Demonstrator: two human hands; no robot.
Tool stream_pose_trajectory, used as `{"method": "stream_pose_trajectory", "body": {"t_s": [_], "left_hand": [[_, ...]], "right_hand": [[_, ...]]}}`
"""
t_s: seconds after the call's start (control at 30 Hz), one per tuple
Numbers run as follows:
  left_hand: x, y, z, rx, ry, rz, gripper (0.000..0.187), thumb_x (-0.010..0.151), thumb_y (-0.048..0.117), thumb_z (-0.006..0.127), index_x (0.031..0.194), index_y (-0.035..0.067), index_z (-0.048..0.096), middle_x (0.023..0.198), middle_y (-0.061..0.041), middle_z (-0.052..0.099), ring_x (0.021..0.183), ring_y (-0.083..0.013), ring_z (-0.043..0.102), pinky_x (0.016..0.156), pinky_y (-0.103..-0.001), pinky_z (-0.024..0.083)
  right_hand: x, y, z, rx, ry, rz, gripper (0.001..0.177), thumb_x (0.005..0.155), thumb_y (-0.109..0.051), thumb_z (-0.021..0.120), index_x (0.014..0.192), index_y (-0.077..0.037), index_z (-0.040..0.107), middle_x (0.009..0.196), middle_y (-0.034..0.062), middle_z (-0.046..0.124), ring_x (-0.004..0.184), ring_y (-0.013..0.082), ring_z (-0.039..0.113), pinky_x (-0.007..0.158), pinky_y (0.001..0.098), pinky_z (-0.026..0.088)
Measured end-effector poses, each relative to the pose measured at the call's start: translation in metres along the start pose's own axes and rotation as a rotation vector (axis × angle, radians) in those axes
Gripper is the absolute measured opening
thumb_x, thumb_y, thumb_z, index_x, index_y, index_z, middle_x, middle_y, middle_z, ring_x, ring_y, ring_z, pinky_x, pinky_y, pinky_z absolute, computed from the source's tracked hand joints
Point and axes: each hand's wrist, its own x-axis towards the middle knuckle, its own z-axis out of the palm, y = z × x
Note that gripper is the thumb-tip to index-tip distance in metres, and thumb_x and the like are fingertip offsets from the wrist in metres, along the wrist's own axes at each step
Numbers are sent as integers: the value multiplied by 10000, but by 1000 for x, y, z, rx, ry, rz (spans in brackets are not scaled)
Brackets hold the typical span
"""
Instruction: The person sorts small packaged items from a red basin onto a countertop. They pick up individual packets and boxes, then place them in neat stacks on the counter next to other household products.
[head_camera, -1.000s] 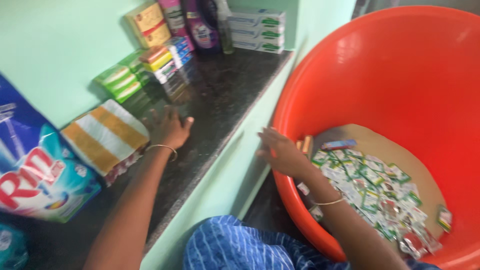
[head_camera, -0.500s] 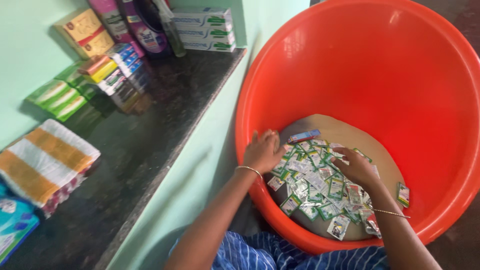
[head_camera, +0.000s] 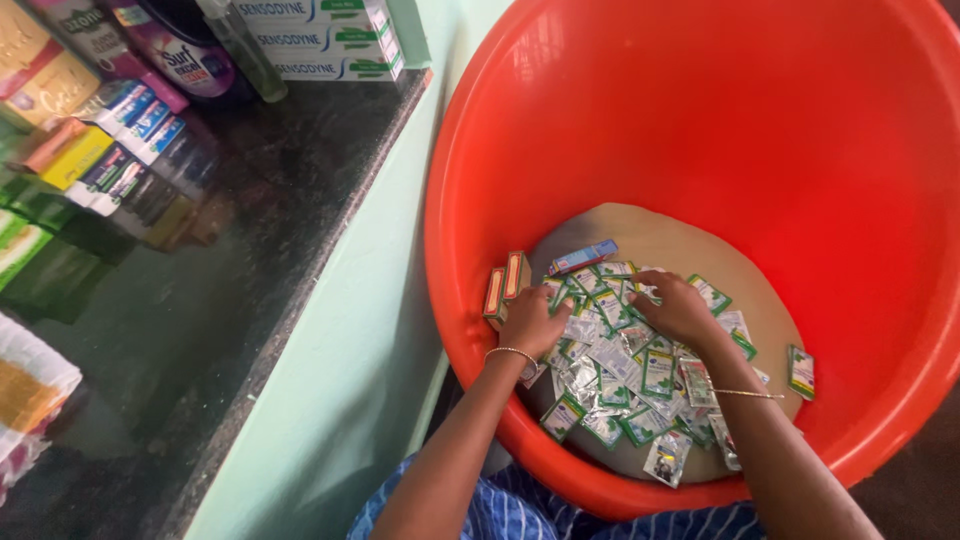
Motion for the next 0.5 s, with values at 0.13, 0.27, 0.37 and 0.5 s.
{"method": "stream_pose_trajectory", "body": {"t_s": [0.13,0.27,0.37,0.5], "left_hand": [[7,-30,11,-71,208,-112,375,882,273,687,1098,-33,663,1137,-292,657,1070,-443,636,942,-501,501],[19,-56,15,-164,240,-330,333,876,184,623,1130,-29,645,1114,-314,677,1055,-448,664,942,-497,518],[28,-71,24,-228,288,-290,394,833,123,602,1191,-41,611,1155,-329,648,1080,-463,643,953,-496,508],[38,-87,34,-271,320,-186,415,831,77,588,1217,-75,590,1189,-354,623,1108,-488,623,985,-498,495]], "right_hand": [[29,-12,34,-30,-62,-49,511,855,-347,732,1302,-108,668,1314,161,677,1165,360,661,979,464,517],[57,-28,79,-60,-59,-228,692,759,-310,832,1363,-78,585,1347,205,618,1268,387,576,1053,464,469],[77,-51,110,-24,-116,-247,923,633,-236,888,1430,-55,461,1443,216,508,1331,404,501,1082,458,439],[96,-73,144,13,-102,-328,1001,613,-166,868,1464,-13,364,1518,255,368,1392,444,409,1098,467,405]]}}
